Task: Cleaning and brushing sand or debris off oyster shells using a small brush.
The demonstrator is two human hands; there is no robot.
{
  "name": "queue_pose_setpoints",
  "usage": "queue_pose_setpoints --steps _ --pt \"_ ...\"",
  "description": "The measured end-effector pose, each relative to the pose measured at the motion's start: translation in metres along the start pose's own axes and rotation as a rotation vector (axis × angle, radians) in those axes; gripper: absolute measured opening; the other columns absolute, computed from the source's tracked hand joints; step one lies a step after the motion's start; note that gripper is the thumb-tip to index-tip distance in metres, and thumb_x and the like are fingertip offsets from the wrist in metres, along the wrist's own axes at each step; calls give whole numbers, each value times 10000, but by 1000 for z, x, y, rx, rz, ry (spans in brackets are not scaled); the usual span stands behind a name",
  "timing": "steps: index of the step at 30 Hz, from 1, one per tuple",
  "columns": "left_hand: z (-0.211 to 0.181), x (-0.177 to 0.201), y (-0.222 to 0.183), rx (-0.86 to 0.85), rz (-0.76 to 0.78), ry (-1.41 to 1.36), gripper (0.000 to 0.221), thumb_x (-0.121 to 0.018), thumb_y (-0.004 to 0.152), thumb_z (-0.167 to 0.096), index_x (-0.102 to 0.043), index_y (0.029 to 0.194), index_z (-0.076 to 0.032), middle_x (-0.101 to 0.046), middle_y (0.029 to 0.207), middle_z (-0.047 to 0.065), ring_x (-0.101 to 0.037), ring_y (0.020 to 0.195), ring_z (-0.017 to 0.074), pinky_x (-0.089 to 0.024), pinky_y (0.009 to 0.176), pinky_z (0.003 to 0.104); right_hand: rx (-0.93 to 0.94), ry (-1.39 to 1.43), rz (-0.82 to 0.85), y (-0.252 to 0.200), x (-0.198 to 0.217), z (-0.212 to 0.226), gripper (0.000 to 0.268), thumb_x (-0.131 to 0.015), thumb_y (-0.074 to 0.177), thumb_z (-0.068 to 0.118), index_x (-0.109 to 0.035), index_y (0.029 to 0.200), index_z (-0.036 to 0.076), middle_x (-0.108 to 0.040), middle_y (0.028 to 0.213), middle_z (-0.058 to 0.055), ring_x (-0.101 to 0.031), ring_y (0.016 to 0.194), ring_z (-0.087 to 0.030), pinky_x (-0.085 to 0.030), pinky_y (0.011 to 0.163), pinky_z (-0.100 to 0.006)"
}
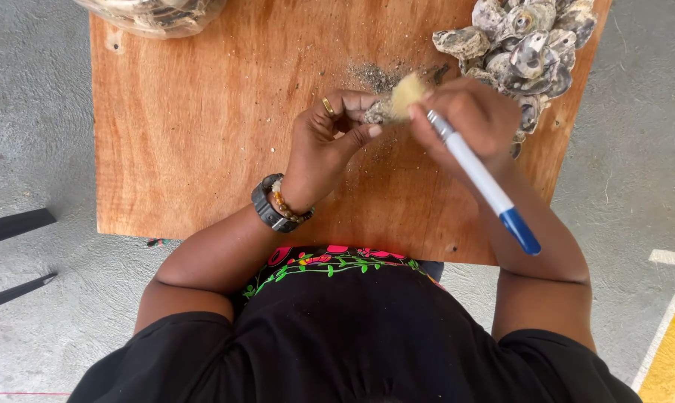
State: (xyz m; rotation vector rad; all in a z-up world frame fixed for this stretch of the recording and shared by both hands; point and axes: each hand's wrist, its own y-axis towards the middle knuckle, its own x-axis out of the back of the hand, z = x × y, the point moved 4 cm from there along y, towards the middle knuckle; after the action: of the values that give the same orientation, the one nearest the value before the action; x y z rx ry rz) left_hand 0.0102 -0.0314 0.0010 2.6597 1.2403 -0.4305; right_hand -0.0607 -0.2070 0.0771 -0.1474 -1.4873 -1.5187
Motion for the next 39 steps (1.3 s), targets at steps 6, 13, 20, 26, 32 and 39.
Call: queue_pose_setpoints --steps 6,13,20,26,32,39 --pt "-3 -1 1 -12 -57 81 307 -769 942 42 -694 1231 -34 -695 1079 6 -609 885 47 -557 802 218 -97 228 -96 4 5 3 203 -807 929 -27 -606 906 -6 -639 711 -74 -656 605 -155 -500 459 -287" --pt "-7 -2 -1 -45 -63 122 299 -764 934 43 -703 1216 -38 -715 1113 6 -617 892 49 -557 798 219 -116 18 -38 -6 1 -14 253 -811 1038 -23 -583 953 46 -661 826 -105 -695 720 -184 -553 506 -265" --pt "-10 -3 0 -60 -53 151 292 -752 942 62 -698 1217 -23 -720 1114 12 -628 916 56 -553 819 224 97 -42 16 21 -1 23 229 -811 957 59 -591 896 38 -651 749 -115 -682 645 -203 -535 492 -298" --pt "15 7 3 44 -63 -37 301 -727 962 71 -665 1249 3 -714 1099 46 -653 947 70 -585 876 234 -126 62 -73 -7 8 -13 190 -793 1047 23 -623 963 16 -679 808 -120 -704 677 -175 -549 521 -278" --pt "9 5 6 172 -54 -343 294 -700 956 58 -651 1244 19 -738 1135 76 -685 1013 113 -575 910 257 62 -30 -9 -4 -13 -2 233 -811 993 43 -597 902 42 -673 778 -108 -711 686 -189 -542 490 -256" --pt "19 11 7 224 -70 -385 315 -712 967 -8 -652 1276 -9 -750 1099 62 -689 983 112 -539 821 233 -153 257 -157 -13 -4 -19 189 -755 1038 6 -598 935 23 -649 779 -110 -677 681 -152 -546 503 -275"
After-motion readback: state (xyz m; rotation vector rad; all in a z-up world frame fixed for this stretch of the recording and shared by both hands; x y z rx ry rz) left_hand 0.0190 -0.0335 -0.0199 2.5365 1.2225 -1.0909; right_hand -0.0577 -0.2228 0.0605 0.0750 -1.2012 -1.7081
